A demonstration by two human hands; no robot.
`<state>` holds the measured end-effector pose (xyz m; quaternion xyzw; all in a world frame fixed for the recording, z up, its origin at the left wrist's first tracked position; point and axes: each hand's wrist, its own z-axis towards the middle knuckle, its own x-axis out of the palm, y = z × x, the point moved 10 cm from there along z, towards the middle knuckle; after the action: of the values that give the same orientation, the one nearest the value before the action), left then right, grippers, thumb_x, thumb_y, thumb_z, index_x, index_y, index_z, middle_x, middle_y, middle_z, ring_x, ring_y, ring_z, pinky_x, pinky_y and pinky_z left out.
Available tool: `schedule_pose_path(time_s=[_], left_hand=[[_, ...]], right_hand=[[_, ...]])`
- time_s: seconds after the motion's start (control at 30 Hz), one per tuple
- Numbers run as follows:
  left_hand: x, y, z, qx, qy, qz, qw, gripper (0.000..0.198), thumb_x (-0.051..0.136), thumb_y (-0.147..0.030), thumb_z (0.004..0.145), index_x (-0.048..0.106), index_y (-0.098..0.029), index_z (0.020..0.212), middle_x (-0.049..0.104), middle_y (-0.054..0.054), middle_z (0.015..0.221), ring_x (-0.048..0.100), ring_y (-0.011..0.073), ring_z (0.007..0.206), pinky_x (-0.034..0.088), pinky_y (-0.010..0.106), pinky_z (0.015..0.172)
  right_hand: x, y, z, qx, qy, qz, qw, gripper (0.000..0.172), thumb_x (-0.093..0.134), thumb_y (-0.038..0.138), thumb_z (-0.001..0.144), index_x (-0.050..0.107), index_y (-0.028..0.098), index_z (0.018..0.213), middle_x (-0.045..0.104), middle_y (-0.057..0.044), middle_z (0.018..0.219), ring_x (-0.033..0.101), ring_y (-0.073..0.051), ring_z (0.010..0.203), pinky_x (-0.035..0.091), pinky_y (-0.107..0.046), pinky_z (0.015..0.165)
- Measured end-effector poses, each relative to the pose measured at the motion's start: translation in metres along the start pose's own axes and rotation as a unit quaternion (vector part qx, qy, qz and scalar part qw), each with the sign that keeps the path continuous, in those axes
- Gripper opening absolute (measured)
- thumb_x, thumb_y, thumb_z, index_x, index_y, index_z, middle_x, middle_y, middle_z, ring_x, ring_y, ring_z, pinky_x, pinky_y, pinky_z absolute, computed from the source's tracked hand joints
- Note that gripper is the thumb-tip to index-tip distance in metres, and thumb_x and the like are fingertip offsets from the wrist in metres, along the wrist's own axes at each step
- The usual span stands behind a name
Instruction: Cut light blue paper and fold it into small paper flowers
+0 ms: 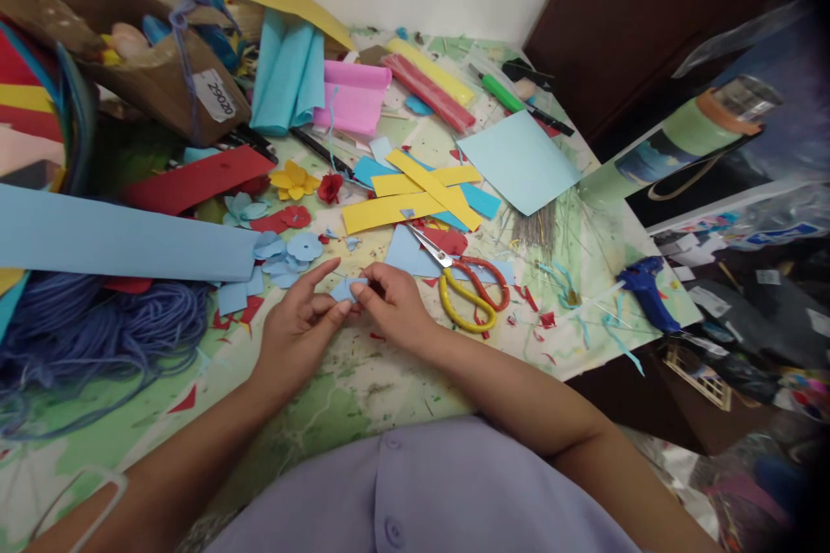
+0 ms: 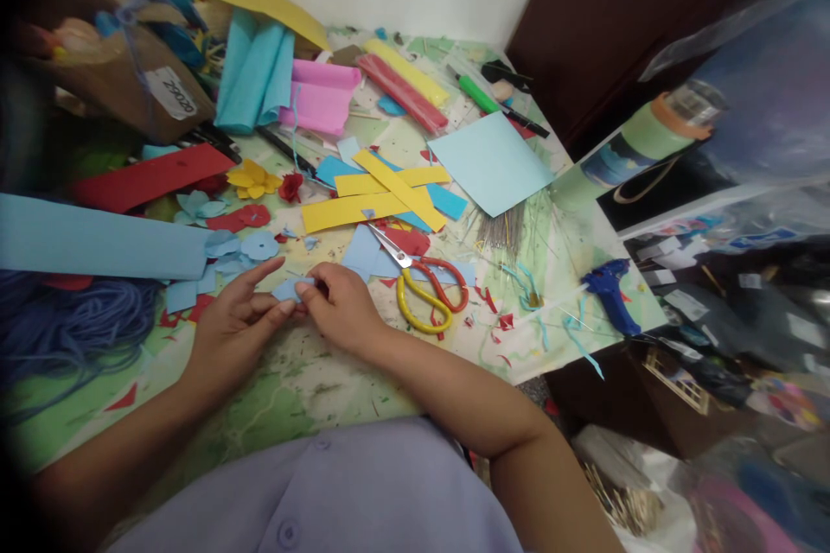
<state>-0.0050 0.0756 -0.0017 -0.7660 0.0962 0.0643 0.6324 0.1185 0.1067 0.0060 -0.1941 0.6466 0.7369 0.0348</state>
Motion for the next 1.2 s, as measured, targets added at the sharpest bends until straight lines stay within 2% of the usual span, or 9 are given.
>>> schedule_pose_path(time_s=[0.13, 0.23, 0.33, 0.47, 0.57, 0.67, 0.83, 1.1, 1.2], left_hand=[[0.003, 0.001, -0.001, 0.004, 0.015, -0.018, 1.000, 0.069, 0.065, -0.033, 0.078, 0.037, -0.023, 0.141, 0.067, -0.002, 0.065, 0.067, 0.0180, 0.072, 0.048, 0.027, 0.066], [0.006, 0.001, -0.001, -0.006, 0.023, -0.018, 1.000, 0.071, 0.065, -0.034, 0.078, 0.036, -0.022, 0.141, 0.068, -0.002, 0.065, 0.068, 0.0188, 0.073, 0.050, 0.029, 0.068], [0.007, 0.004, 0.000, -0.029, 0.017, -0.019, 0.999, 0.066, 0.065, -0.034, 0.076, 0.041, -0.020, 0.136, 0.070, -0.002, 0.066, 0.069, 0.0192, 0.072, 0.051, 0.030, 0.070], [0.009, 0.008, 0.003, -0.024, 0.025, 0.000, 0.999, 0.025, 0.065, -0.037, 0.075, 0.063, -0.021, 0.094, 0.071, 0.001, 0.069, 0.068, 0.0192, 0.069, 0.051, 0.029, 0.066], [0.010, 0.005, 0.004, 0.000, 0.040, 0.013, 0.999, 0.018, 0.063, -0.037, 0.078, 0.063, -0.021, 0.071, 0.071, 0.002, 0.070, 0.065, 0.0175, 0.066, 0.050, 0.028, 0.063], [0.006, 0.004, 0.003, 0.002, 0.031, -0.012, 0.999, 0.018, 0.062, -0.036, 0.079, 0.063, -0.021, 0.068, 0.069, 0.001, 0.066, 0.063, 0.0160, 0.062, 0.049, 0.026, 0.061], [0.008, 0.012, 0.004, -0.026, 0.038, -0.072, 0.996, 0.017, 0.065, -0.034, 0.078, 0.061, -0.020, 0.068, 0.069, 0.000, 0.066, 0.062, 0.0144, 0.061, 0.048, 0.025, 0.062], [0.012, 0.012, 0.005, -0.026, 0.042, -0.087, 0.995, 0.018, 0.062, -0.034, 0.079, 0.063, -0.020, 0.068, 0.069, 0.002, 0.068, 0.061, 0.0146, 0.061, 0.048, 0.026, 0.062], [0.005, 0.011, 0.006, -0.030, 0.026, -0.071, 0.997, 0.017, 0.063, -0.033, 0.078, 0.062, -0.020, 0.067, 0.068, 0.001, 0.063, 0.059, 0.0139, 0.057, 0.047, 0.025, 0.059]], right_hand=[[0.006, -0.005, 0.000, 0.028, 0.037, 0.070, 0.996, 0.014, 0.056, 0.031, 0.082, 0.057, 0.017, 0.086, 0.056, 0.002, 0.070, 0.051, -0.011, 0.061, 0.039, -0.023, 0.060], [0.009, -0.011, -0.001, 0.058, 0.044, 0.126, 0.989, 0.015, 0.054, 0.031, 0.082, 0.057, 0.017, 0.078, 0.057, 0.002, 0.068, 0.055, -0.011, 0.063, 0.042, -0.023, 0.061], [0.005, -0.013, -0.001, 0.062, 0.023, 0.115, 0.991, 0.016, 0.054, 0.030, 0.083, 0.055, 0.018, 0.072, 0.055, 0.003, 0.064, 0.054, -0.011, 0.064, 0.041, -0.022, 0.062], [-0.003, 0.000, 0.000, 0.006, -0.005, 0.060, 0.998, 0.015, 0.054, 0.028, 0.083, 0.056, 0.018, 0.072, 0.056, 0.002, 0.066, 0.052, -0.011, 0.066, 0.040, -0.023, 0.064], [-0.008, 0.009, -0.002, -0.026, -0.013, 0.037, 0.999, 0.016, 0.054, 0.030, 0.084, 0.057, 0.018, 0.074, 0.056, 0.001, 0.069, 0.050, -0.011, 0.066, 0.038, -0.022, 0.063], [-0.006, 0.009, -0.002, -0.023, 0.007, 0.008, 1.000, 0.022, 0.054, 0.036, 0.084, 0.054, 0.018, 0.071, 0.050, 0.003, 0.063, 0.044, -0.010, 0.059, 0.033, -0.022, 0.056], [-0.001, 0.005, -0.001, -0.013, 0.030, -0.008, 0.999, 0.040, 0.051, 0.035, 0.083, 0.034, 0.019, 0.051, 0.030, 0.006, 0.049, 0.031, -0.008, 0.050, 0.023, -0.022, 0.049], [0.003, -0.003, -0.003, 0.042, 0.016, 0.047, 0.998, 0.038, 0.051, 0.036, 0.081, 0.036, 0.019, 0.050, 0.032, 0.006, 0.048, 0.031, -0.007, 0.050, 0.025, -0.022, 0.049], [-0.012, -0.002, -0.001, 0.028, -0.026, 0.024, 0.999, 0.039, 0.052, 0.036, 0.081, 0.033, 0.019, 0.051, 0.029, 0.006, 0.049, 0.030, -0.008, 0.051, 0.023, -0.022, 0.050]])
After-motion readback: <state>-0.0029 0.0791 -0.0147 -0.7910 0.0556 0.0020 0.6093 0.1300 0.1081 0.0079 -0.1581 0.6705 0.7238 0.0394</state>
